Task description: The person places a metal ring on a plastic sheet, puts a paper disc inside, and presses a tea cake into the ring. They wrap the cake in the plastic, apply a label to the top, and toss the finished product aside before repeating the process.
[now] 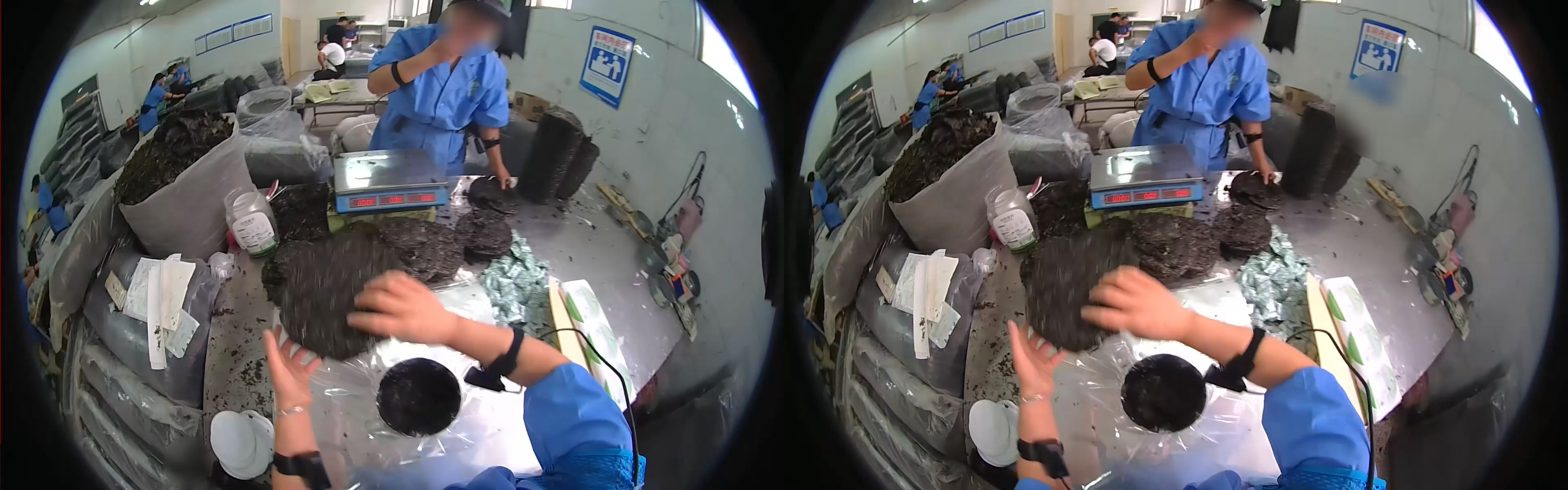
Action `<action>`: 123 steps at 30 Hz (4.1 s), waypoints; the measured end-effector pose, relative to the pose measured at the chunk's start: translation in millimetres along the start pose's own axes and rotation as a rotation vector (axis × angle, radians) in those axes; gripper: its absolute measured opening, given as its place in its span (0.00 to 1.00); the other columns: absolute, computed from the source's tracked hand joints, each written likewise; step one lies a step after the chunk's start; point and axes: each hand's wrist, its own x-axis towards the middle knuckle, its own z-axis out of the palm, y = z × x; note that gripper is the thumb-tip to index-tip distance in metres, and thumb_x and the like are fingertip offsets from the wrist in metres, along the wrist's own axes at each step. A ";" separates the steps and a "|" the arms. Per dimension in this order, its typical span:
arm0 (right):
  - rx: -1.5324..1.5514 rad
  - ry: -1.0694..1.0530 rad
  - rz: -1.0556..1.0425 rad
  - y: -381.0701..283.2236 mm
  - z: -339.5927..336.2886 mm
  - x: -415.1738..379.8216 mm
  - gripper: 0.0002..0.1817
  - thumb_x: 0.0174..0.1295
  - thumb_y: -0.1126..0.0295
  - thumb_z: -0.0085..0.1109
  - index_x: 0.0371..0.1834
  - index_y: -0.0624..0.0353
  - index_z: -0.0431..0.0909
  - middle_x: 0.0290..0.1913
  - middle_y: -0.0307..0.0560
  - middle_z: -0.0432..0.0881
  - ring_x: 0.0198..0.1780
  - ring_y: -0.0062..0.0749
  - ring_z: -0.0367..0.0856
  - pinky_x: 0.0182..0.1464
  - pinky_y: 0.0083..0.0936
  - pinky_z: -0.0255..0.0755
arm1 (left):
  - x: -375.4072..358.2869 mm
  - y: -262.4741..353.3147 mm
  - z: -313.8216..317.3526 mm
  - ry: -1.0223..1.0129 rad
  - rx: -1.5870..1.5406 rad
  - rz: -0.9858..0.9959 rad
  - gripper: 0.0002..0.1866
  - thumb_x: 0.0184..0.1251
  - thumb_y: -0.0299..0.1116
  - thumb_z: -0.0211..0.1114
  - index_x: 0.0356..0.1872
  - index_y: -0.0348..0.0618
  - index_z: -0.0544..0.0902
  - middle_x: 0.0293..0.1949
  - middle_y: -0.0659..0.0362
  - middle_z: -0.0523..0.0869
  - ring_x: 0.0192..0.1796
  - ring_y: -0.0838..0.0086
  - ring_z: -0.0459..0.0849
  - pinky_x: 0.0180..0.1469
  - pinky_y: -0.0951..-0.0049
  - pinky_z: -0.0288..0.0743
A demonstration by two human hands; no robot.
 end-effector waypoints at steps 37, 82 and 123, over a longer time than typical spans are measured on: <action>0.212 -0.172 0.701 -155.2 36.8 -158.9 0.15 0.62 0.56 0.63 0.44 0.53 0.85 0.45 0.45 0.84 0.62 0.42 0.76 0.76 0.47 0.58 | -51.3 -159.2 35.7 -0.963 2.248 0.567 0.34 0.81 0.57 0.39 0.85 0.73 0.45 0.86 0.50 0.39 0.85 0.42 0.32 0.72 0.18 0.22; -0.186 0.261 1.231 -140.7 3.3 -176.3 0.38 0.59 0.62 0.76 0.68 0.69 0.69 0.58 0.61 0.78 0.60 0.57 0.78 0.65 0.39 0.71 | -53.4 -178.0 21.8 -0.981 2.080 0.255 0.40 0.76 0.71 0.35 0.83 0.65 0.58 0.84 0.48 0.48 0.86 0.53 0.32 0.79 0.38 0.12; 1.671 0.920 1.334 -106.5 68.9 -201.1 0.30 0.74 0.62 0.60 0.75 0.61 0.67 0.52 0.51 0.88 0.52 0.36 0.85 0.62 0.30 0.72 | -90.8 -181.7 18.0 -1.064 2.124 0.266 0.37 0.78 0.67 0.37 0.82 0.64 0.59 0.84 0.49 0.48 0.86 0.54 0.34 0.79 0.36 0.15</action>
